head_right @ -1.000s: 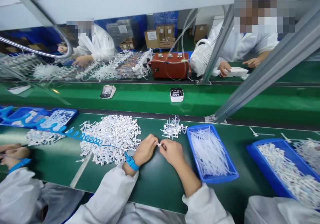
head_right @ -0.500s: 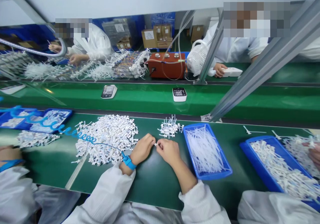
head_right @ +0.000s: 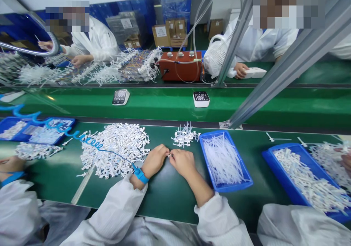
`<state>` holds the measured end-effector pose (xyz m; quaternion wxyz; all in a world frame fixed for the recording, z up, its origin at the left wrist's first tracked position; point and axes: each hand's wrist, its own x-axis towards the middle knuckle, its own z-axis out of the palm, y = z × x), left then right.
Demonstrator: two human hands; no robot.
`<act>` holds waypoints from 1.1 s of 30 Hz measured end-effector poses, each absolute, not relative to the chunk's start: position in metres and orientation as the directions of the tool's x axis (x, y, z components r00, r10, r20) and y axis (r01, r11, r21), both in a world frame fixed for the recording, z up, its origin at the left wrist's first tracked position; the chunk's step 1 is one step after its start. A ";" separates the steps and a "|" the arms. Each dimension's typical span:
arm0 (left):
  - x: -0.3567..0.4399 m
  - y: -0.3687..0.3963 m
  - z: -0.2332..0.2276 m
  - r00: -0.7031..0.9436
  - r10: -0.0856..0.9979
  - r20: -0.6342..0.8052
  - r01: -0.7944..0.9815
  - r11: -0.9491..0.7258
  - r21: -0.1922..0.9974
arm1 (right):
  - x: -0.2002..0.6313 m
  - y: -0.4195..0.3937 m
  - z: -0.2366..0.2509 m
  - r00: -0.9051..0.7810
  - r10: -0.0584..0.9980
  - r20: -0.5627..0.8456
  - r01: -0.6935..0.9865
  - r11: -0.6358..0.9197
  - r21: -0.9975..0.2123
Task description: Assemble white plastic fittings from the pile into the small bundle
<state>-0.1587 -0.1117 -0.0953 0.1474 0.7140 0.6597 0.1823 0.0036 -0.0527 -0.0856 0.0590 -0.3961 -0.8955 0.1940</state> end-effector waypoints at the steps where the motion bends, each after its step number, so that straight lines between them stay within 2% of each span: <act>1: -0.159 -0.112 -0.096 0.057 0.996 0.067 0.887 -0.082 0.455 | 0.003 -0.053 -0.085 -0.678 0.734 -0.048 0.687 0.608 -0.398; 12: -0.154 -0.112 -0.095 -0.020 0.994 0.109 0.900 -0.029 0.435 | -0.001 -0.055 -0.085 -0.624 0.775 -0.104 0.747 0.552 -0.371; 25: -0.155 -0.111 -0.095 0.049 0.996 0.068 0.916 -0.072 0.395 | 0.001 -0.054 -0.093 -0.650 0.756 -0.083 0.725 0.582 -0.368; 33: -0.158 -0.115 -0.098 0.032 0.994 0.106 0.870 -0.080 0.487 | 0.001 -0.052 -0.090 -0.644 0.762 -0.075 0.726 0.576 -0.376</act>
